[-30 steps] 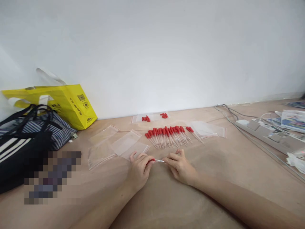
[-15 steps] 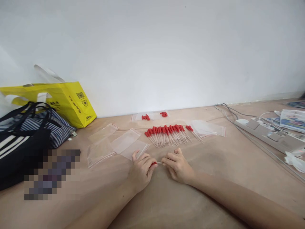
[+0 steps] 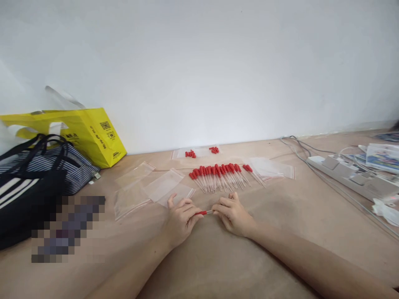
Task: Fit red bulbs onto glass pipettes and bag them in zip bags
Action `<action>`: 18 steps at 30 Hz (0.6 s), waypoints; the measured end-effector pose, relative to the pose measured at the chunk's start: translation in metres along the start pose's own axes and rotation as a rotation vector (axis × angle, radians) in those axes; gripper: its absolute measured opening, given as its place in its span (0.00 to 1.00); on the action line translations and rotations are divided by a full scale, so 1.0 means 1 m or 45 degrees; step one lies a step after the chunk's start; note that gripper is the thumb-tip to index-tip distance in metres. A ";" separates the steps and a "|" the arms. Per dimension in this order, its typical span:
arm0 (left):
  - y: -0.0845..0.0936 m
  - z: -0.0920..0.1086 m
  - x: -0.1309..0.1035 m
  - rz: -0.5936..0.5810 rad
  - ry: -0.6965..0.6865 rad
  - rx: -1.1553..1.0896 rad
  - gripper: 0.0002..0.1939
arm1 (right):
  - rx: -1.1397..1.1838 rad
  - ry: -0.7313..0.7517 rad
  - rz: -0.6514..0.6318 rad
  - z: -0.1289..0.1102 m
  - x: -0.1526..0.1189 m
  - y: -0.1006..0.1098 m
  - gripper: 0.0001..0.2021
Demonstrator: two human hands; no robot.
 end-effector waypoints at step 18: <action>-0.005 -0.050 -0.008 -0.065 0.379 0.308 0.21 | -0.299 -0.686 0.295 0.064 0.002 0.015 0.11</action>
Point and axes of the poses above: each hand's wrist, its own x-axis towards the middle knuckle, its own y-axis out of the back of the hand, z = x × y, the point moved 7 cm from there along x, towards the middle knuckle, and after that the axes turned 3 degrees about -z, right-handed, at the moved point
